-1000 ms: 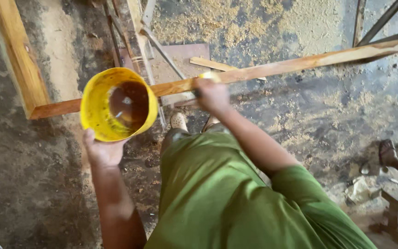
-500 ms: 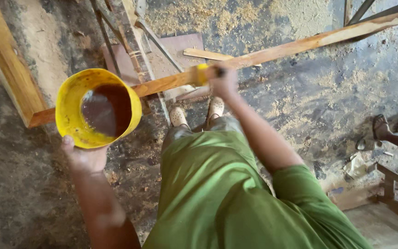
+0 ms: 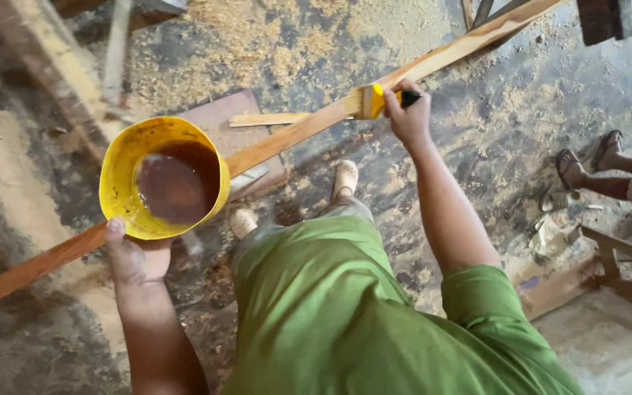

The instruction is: The person applies a dark wood stain to a rectangular wooden frame using a paintbrush. They dip the brush into a yellow container and systematically coat the frame's beams, moving around the structure to cover different sections.

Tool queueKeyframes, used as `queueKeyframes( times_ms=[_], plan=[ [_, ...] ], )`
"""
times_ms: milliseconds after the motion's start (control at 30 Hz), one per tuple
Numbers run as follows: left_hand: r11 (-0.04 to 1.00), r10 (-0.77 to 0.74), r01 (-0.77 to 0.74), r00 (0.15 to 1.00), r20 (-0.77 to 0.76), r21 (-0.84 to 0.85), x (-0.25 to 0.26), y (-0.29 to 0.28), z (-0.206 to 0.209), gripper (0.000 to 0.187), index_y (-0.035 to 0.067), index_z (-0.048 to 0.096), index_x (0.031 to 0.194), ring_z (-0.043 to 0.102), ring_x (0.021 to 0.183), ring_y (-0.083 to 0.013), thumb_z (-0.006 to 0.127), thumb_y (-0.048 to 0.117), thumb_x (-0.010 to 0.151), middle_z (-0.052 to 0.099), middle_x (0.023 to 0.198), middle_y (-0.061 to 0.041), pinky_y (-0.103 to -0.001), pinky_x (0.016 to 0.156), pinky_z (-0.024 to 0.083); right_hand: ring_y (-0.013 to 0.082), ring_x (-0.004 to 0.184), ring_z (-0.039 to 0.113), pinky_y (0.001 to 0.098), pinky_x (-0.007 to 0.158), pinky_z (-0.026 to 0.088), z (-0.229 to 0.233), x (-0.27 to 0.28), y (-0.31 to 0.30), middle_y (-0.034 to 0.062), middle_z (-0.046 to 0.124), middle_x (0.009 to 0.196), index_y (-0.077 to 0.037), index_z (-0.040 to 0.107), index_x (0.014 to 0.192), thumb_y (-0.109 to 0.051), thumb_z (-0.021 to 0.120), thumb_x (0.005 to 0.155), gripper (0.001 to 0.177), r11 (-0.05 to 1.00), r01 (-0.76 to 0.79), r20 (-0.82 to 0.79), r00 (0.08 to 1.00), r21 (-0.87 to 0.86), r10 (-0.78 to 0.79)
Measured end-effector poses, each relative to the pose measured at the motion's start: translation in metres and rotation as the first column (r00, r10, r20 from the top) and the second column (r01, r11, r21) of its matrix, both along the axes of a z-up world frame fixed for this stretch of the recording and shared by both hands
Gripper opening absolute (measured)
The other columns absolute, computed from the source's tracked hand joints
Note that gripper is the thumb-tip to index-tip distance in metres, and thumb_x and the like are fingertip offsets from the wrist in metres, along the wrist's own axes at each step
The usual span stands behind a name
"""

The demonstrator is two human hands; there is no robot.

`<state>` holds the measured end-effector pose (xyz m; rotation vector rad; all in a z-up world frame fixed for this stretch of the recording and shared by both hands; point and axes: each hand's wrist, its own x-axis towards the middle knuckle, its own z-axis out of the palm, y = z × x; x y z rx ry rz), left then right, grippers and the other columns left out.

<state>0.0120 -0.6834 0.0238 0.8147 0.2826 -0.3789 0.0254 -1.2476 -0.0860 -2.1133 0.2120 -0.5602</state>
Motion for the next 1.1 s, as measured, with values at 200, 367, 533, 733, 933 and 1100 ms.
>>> queueKeyframes(
  times_ms=[200,367,533,733,933,1100],
  plan=[
    [1.0,0.022,-0.022,1.0,-0.007,-0.018,0.006,-0.143,0.001,0.094,0.021,0.041,0.158,0.048,0.145,-0.0277,0.082,0.053,0.08,0.047,0.157,-0.003,-0.057,0.114,0.048,0.0129,0.069,0.064,0.0291,0.062,0.052,0.019,0.012,-0.171,0.0039,0.067,0.083,-0.003,0.066,0.091,-0.008,0.071,0.099,0.01,0.981,0.103,-0.146,0.986,0.167,-0.079],
    [0.999,-0.028,0.027,0.999,-0.025,-0.038,0.015,-0.23,-0.002,0.098,0.018,0.044,0.157,0.05,0.142,-0.0301,0.084,0.056,0.076,0.05,0.154,-0.006,-0.058,0.112,0.049,0.0246,0.065,0.064,0.0389,0.059,0.052,0.055,0.022,-0.241,0.0114,0.066,0.076,-0.006,0.066,0.089,-0.011,0.08,0.096,0.016,0.767,0.225,0.047,0.968,-0.6,-0.247],
    [0.998,-0.028,0.024,0.997,-0.072,-0.056,0.017,-0.259,-0.001,0.096,0.019,0.043,0.155,0.051,0.14,-0.0283,0.084,0.054,0.076,0.051,0.152,-0.003,-0.057,0.11,0.049,0.0223,0.065,0.068,0.0362,0.05,0.054,0.061,0.036,-0.157,0.0089,0.07,0.082,-0.013,0.072,0.091,-0.011,0.071,0.088,0.003,0.637,-0.257,-0.419,0.901,-0.727,-0.114],
    [0.999,-0.03,0.03,0.999,0.011,-0.04,0.024,-0.253,0.014,0.089,0.014,0.045,0.157,0.052,0.142,-0.026,0.082,0.049,0.085,0.053,0.154,-0.004,-0.051,0.12,0.044,0.0266,0.079,0.071,0.0405,0.07,0.059,0.059,0.013,-0.024,0.0119,0.073,0.089,-0.009,0.071,0.102,-0.018,0.077,0.085,0.02,0.859,-0.406,-0.154,0.914,-0.311,0.376],
    [0.997,-0.07,0.07,0.998,0.004,-0.031,0.042,-0.263,0.016,0.087,0.013,0.045,0.157,0.051,0.143,-0.0251,0.081,0.047,0.086,0.053,0.155,-0.004,-0.05,0.121,0.044,0.0177,0.079,0.07,0.0326,0.073,0.059,0.049,0.033,-0.114,0.0089,0.074,0.09,-0.01,0.073,0.097,-0.011,0.069,0.093,0.005,0.99,-0.137,-0.391,0.91,0.028,0.137],
    [0.998,-0.052,0.052,0.999,-0.004,-0.023,0.051,-0.299,0.006,0.087,0.014,0.045,0.157,0.052,0.14,-0.026,0.08,0.046,0.085,0.054,0.152,-0.004,-0.052,0.115,0.045,0.0097,0.061,0.064,0.0268,0.055,0.051,0.03,0.032,-0.296,0.0069,0.069,0.076,-0.004,0.074,0.094,-0.012,0.07,0.101,0.011,0.986,0.157,-0.249,0.958,0.047,-0.141]
  ],
)
